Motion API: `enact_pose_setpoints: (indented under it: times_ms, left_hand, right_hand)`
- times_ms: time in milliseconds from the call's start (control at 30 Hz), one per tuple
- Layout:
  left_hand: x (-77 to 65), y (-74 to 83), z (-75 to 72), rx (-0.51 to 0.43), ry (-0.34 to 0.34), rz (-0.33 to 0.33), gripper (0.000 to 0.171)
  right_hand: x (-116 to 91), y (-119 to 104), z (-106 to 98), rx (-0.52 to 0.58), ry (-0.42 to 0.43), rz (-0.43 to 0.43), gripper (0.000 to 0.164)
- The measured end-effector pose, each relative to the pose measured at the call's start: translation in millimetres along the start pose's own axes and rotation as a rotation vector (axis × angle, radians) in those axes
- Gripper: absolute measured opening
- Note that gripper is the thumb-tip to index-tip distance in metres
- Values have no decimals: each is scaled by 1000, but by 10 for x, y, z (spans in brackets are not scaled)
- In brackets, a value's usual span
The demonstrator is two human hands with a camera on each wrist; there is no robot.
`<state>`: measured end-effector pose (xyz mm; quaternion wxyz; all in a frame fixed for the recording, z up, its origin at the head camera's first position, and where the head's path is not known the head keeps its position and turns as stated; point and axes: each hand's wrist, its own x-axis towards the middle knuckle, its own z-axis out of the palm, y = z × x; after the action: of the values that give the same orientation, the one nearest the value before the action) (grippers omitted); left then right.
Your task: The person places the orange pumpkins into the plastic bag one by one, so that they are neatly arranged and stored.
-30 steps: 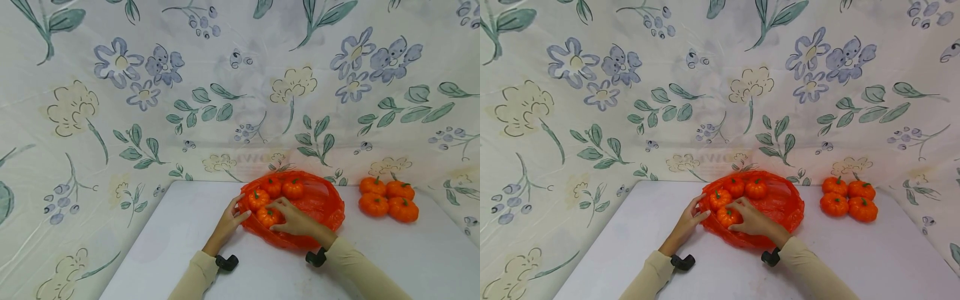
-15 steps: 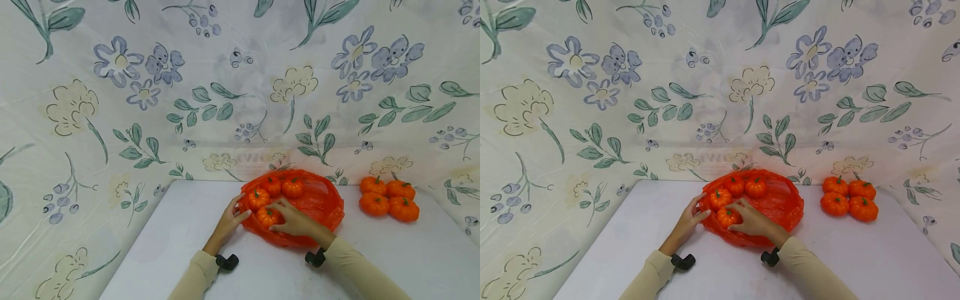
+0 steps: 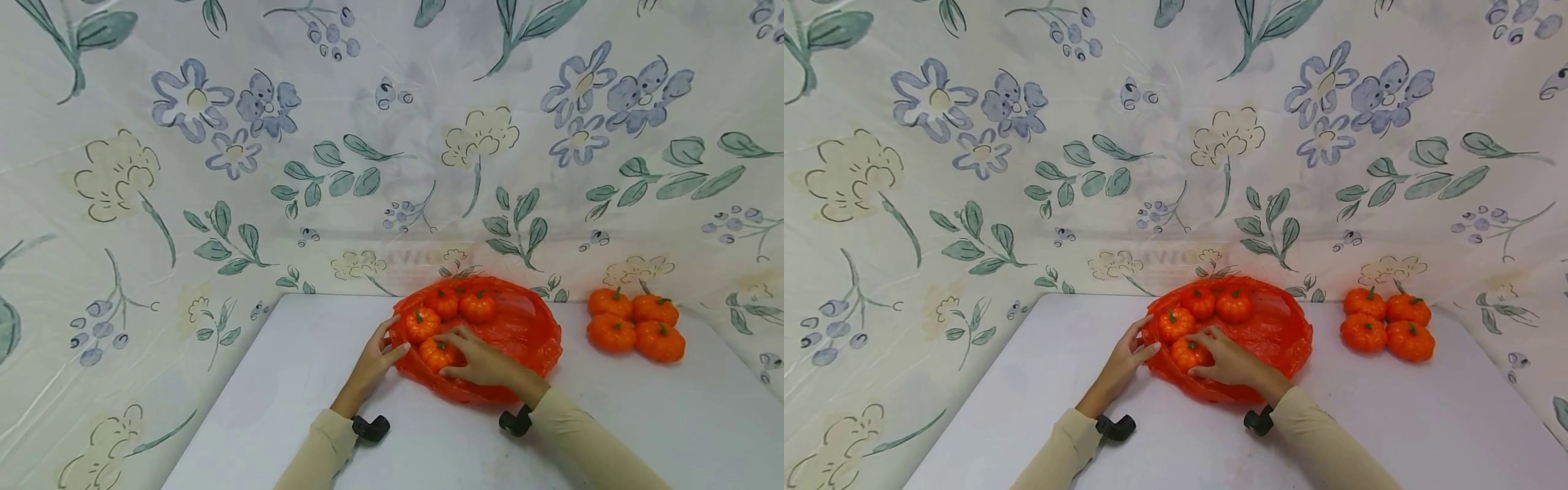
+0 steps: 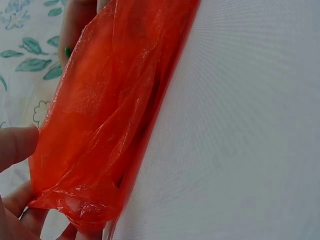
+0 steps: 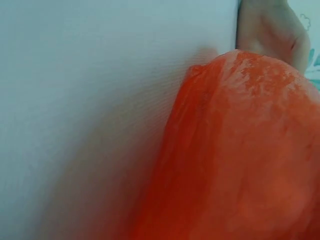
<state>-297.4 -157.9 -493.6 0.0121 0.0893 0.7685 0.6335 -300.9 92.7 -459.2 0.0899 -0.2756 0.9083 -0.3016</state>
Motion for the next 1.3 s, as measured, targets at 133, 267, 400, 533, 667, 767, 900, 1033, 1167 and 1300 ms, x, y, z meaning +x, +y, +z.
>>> enact_pose_setpoints:
  times_ms: [133, 267, 400, 533, 667, 767, 900, 1033, 1167, 1300]
  left_hand:
    - [7, -7, 10, 13, -4, 6, 64]
    - [11, -12, 8, 20, 2, 9, 64]
    - [16, -4, -7, 30, 10, 16, 65]
    - [20, -3, -15, 24, 15, 15, 64]
    - [18, -8, -10, 19, 16, 12, 63]
    - [19, -2, -10, 18, 8, 10, 63]
    - [19, 20, -13, 12, 16, 9, 62]
    - [31, 44, -15, 15, 19, 17, 63]
    - [32, 39, -5, 13, 10, 6, 63]
    - [22, 10, 15, 9, 8, -5, 63]
  right_hand:
    - [-31, 16, -17, 0, -7, -8, 66]
    - [-61, 28, -60, -5, -16, -17, 74]
    - [-78, 44, -128, 23, 10, -13, 78]
    - [-156, 70, -264, 39, 66, -15, 74]
    - [-355, 148, -504, 41, 134, -32, 65]
    - [-548, 271, -731, 18, 215, -38, 58]
    - [-801, 479, -1045, -40, 346, 34, 54]
    - [-1059, 730, -1344, -93, 467, 166, 53]
    - [-1360, 1027, -1567, -105, 540, 295, 58]
    - [-1648, 1317, -1674, -82, 550, 430, 71]
